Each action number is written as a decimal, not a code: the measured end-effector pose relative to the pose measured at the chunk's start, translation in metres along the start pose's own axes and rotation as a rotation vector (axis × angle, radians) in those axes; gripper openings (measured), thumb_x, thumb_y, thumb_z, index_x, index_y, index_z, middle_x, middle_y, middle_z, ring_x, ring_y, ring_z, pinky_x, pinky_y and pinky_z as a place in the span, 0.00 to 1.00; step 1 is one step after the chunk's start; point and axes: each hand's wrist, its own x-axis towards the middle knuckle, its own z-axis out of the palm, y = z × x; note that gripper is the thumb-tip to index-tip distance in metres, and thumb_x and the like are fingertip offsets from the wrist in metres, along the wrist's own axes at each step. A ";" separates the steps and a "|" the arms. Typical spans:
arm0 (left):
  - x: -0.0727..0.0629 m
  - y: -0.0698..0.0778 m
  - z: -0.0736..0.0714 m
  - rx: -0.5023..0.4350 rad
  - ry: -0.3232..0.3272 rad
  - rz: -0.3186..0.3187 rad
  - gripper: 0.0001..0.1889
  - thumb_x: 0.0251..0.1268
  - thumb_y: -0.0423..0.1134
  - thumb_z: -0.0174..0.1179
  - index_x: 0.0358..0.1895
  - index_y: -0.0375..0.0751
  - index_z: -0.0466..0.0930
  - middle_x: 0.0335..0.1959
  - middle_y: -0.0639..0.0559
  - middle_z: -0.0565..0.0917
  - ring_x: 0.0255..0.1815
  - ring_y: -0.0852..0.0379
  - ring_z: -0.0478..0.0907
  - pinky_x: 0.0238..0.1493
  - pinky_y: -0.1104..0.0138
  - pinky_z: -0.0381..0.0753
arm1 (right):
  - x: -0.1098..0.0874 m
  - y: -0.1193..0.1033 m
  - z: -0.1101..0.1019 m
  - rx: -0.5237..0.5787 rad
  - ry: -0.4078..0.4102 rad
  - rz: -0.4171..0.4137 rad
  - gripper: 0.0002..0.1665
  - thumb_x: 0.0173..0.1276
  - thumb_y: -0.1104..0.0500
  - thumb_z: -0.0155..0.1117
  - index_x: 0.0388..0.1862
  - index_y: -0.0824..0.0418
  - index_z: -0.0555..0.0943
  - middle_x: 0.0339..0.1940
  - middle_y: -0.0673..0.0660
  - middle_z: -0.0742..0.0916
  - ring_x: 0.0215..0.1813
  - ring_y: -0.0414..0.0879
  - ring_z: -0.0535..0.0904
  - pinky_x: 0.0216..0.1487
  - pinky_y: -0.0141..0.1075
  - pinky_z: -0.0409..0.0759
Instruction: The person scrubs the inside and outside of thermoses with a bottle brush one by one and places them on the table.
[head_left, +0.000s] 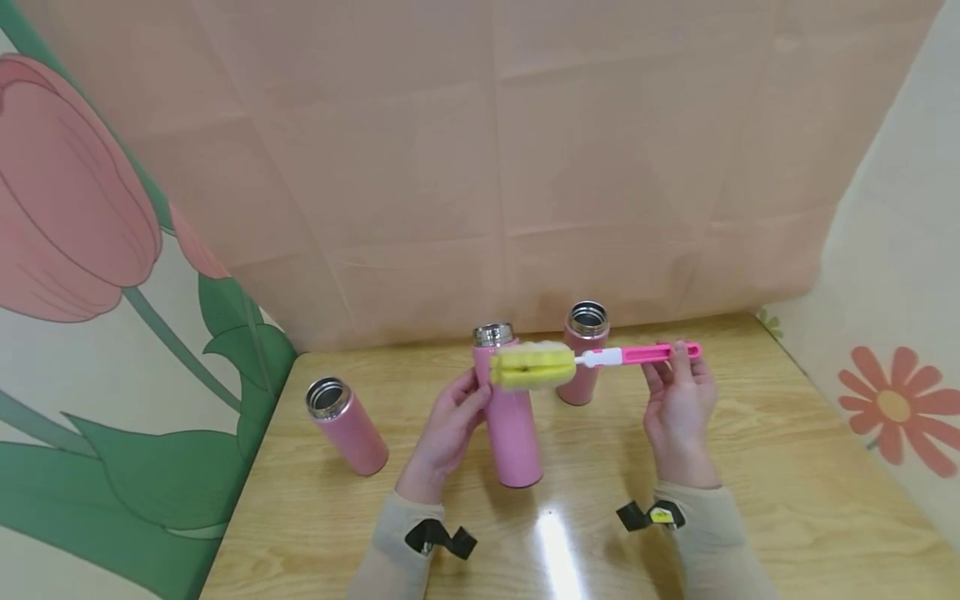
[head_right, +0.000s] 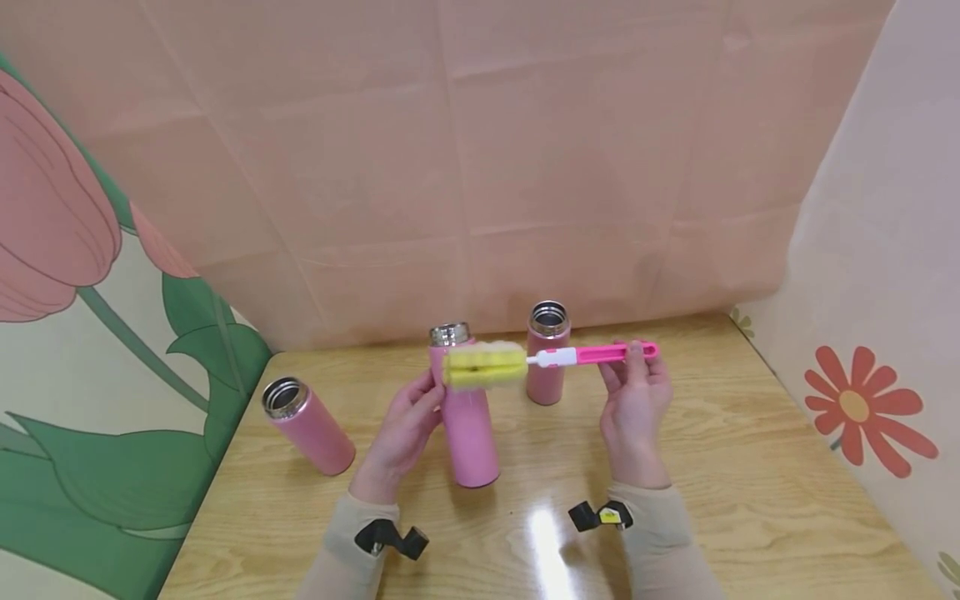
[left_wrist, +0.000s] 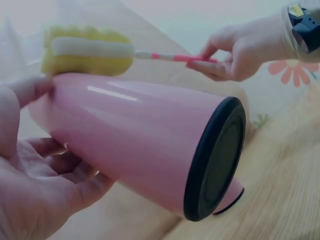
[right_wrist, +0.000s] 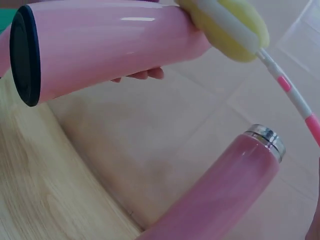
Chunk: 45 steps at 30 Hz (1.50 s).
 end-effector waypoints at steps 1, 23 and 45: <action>0.000 0.000 0.000 0.016 -0.002 -0.002 0.32 0.81 0.39 0.59 0.81 0.33 0.65 0.71 0.42 0.78 0.69 0.49 0.76 0.71 0.56 0.75 | -0.001 0.001 0.000 -0.004 0.002 -0.007 0.11 0.76 0.62 0.70 0.47 0.68 0.79 0.40 0.61 0.88 0.34 0.48 0.89 0.40 0.36 0.90; 0.001 -0.001 -0.001 0.017 0.015 -0.035 0.32 0.83 0.36 0.59 0.83 0.32 0.61 0.76 0.36 0.71 0.68 0.49 0.78 0.68 0.59 0.80 | -0.005 0.000 0.000 -0.037 -0.030 -0.059 0.17 0.74 0.58 0.73 0.50 0.68 0.79 0.46 0.61 0.84 0.40 0.50 0.88 0.51 0.39 0.89; 0.003 0.007 -0.005 -0.132 0.156 0.018 0.27 0.87 0.40 0.53 0.79 0.30 0.65 0.63 0.43 0.80 0.57 0.52 0.82 0.58 0.63 0.84 | 0.005 -0.001 -0.009 -0.253 -0.258 0.132 0.04 0.81 0.64 0.64 0.43 0.64 0.81 0.38 0.57 0.90 0.36 0.47 0.90 0.45 0.37 0.90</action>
